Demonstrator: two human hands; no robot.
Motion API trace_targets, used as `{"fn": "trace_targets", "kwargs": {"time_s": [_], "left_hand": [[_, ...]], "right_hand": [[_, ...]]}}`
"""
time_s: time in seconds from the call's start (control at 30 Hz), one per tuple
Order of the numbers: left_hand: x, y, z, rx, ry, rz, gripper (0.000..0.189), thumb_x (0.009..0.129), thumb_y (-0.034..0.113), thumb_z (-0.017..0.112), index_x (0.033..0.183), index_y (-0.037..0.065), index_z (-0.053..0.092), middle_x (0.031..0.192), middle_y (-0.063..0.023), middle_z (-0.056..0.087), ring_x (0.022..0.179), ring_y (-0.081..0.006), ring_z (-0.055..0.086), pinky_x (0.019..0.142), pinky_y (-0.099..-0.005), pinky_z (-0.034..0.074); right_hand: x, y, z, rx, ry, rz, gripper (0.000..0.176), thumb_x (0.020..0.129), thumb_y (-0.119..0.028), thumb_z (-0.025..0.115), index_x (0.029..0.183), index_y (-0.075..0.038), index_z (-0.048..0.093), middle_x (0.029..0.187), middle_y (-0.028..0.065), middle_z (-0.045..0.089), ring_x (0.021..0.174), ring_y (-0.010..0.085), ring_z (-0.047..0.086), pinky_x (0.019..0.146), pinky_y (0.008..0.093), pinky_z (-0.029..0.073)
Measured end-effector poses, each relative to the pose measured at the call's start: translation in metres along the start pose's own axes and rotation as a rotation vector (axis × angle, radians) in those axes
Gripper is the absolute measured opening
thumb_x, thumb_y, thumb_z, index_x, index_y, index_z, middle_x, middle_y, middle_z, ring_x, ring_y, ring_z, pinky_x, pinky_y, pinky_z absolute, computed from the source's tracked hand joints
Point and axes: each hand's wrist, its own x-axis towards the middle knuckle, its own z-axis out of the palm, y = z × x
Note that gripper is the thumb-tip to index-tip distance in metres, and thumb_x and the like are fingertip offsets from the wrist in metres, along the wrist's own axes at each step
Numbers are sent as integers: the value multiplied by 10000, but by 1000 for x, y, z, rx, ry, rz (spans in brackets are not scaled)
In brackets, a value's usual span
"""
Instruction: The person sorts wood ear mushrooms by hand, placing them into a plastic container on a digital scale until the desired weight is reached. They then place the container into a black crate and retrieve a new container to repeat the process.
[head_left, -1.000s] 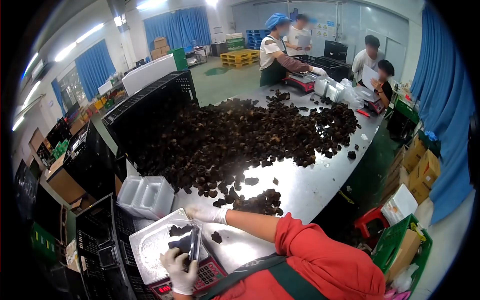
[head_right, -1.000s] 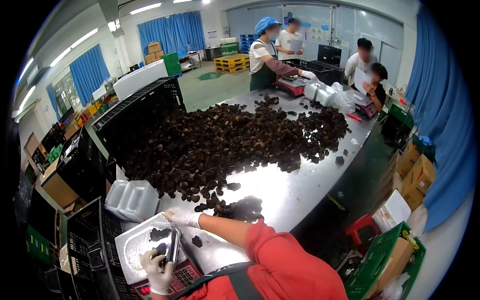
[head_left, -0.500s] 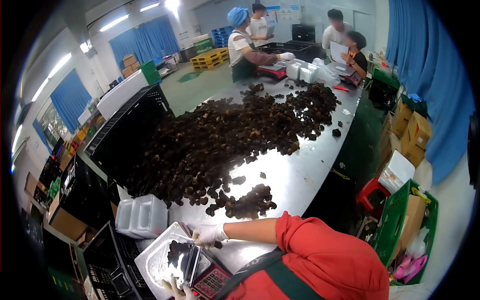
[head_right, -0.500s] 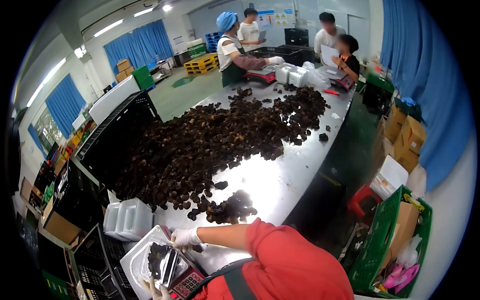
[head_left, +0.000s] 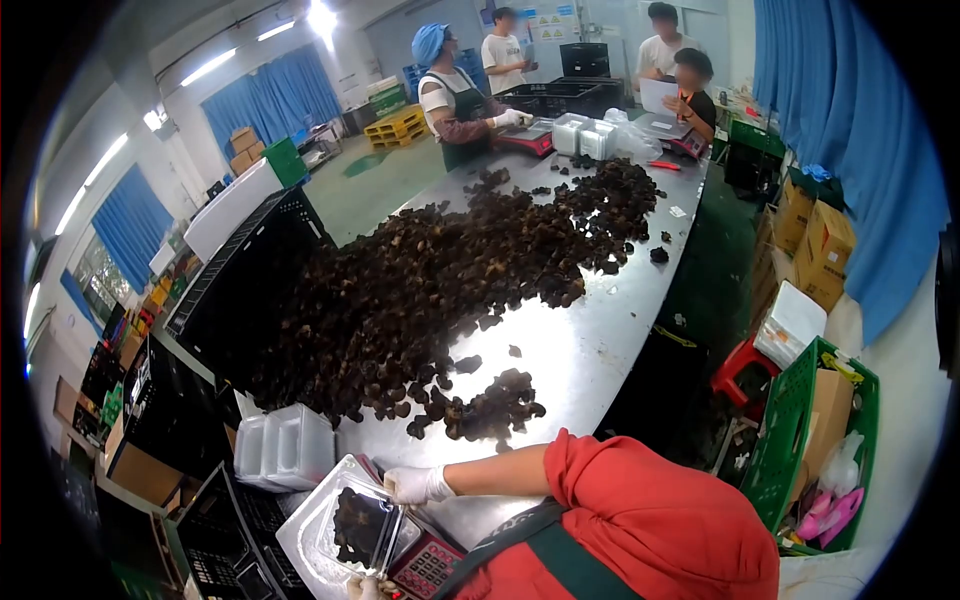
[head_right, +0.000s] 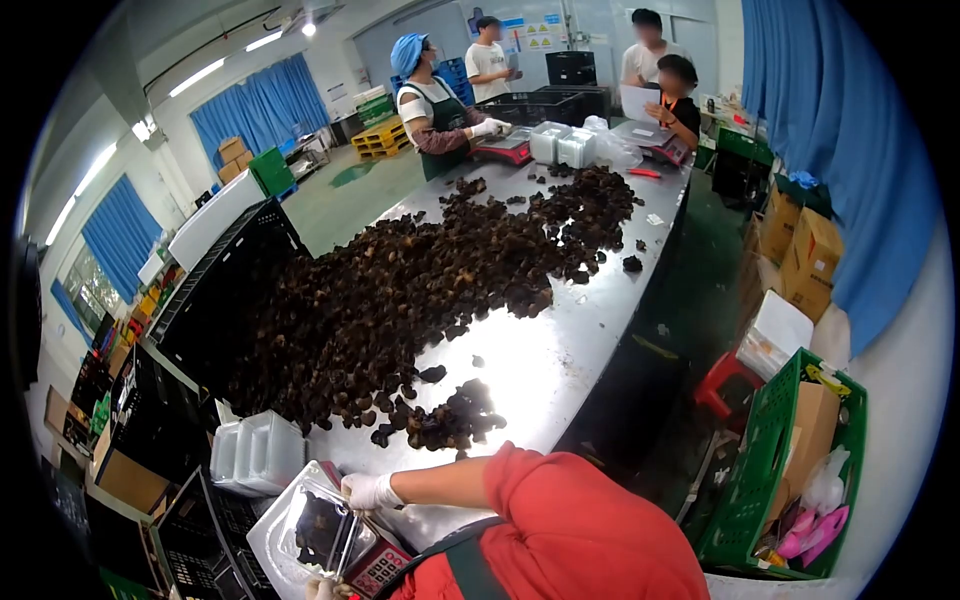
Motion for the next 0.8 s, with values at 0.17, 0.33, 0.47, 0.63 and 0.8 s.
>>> {"fn": "trace_targets", "kwargs": {"time_s": [0.17, 0.33, 0.47, 0.63, 0.8], "left_hand": [[-3, -1, 7, 27, 42, 130, 80, 860, 97, 578, 928, 96, 535, 713, -24, 571, 495, -91, 467, 401, -213, 351], [3, -11, 2, 11, 56, 265, 164, 875, 104, 550, 1034, 106, 509, 744, -24, 572, 493, -98, 465, 400, -228, 355], [-4, 11, -6, -176, 177, 310, 320, 820, 29, 556, 1133, 12, 498, 1091, -95, 525, 1005, -188, 524, 869, -357, 449], [-3, 30, 35, -456, -89, 512, 591, 811, -84, 507, 1366, 41, 347, 1200, -103, 523, 1101, -224, 533, 919, -357, 479], [-5, 54, 57, -781, -10, 582, 400, 883, 13, 545, 1265, 23, 427, 1170, -103, 549, 1016, -215, 579, 891, -385, 503]], "right_hand": [[-15, -4, 0, -39, 57, -62, 146, 716, -26, 553, 861, -38, 565, 641, 55, 584, 491, 143, 556, 400, 286, 429], [-18, 1, 1, 79, 40, -111, 169, 827, -152, 587, 954, -58, 530, 695, 18, 548, 507, 90, 505, 446, 239, 414], [-29, -27, 5, 141, -47, -273, 211, 910, -203, 589, 1035, -51, 514, 803, 35, 566, 660, 103, 557, 568, 238, 461], [-52, -73, 26, 200, -79, -323, 223, 919, -157, 547, 1083, -49, 442, 843, 66, 595, 668, 78, 551, 469, 174, 398], [-59, -73, 66, 122, -176, -296, 194, 898, -66, 526, 1058, -26, 424, 933, 142, 634, 729, 136, 584, 681, 256, 467]]}}
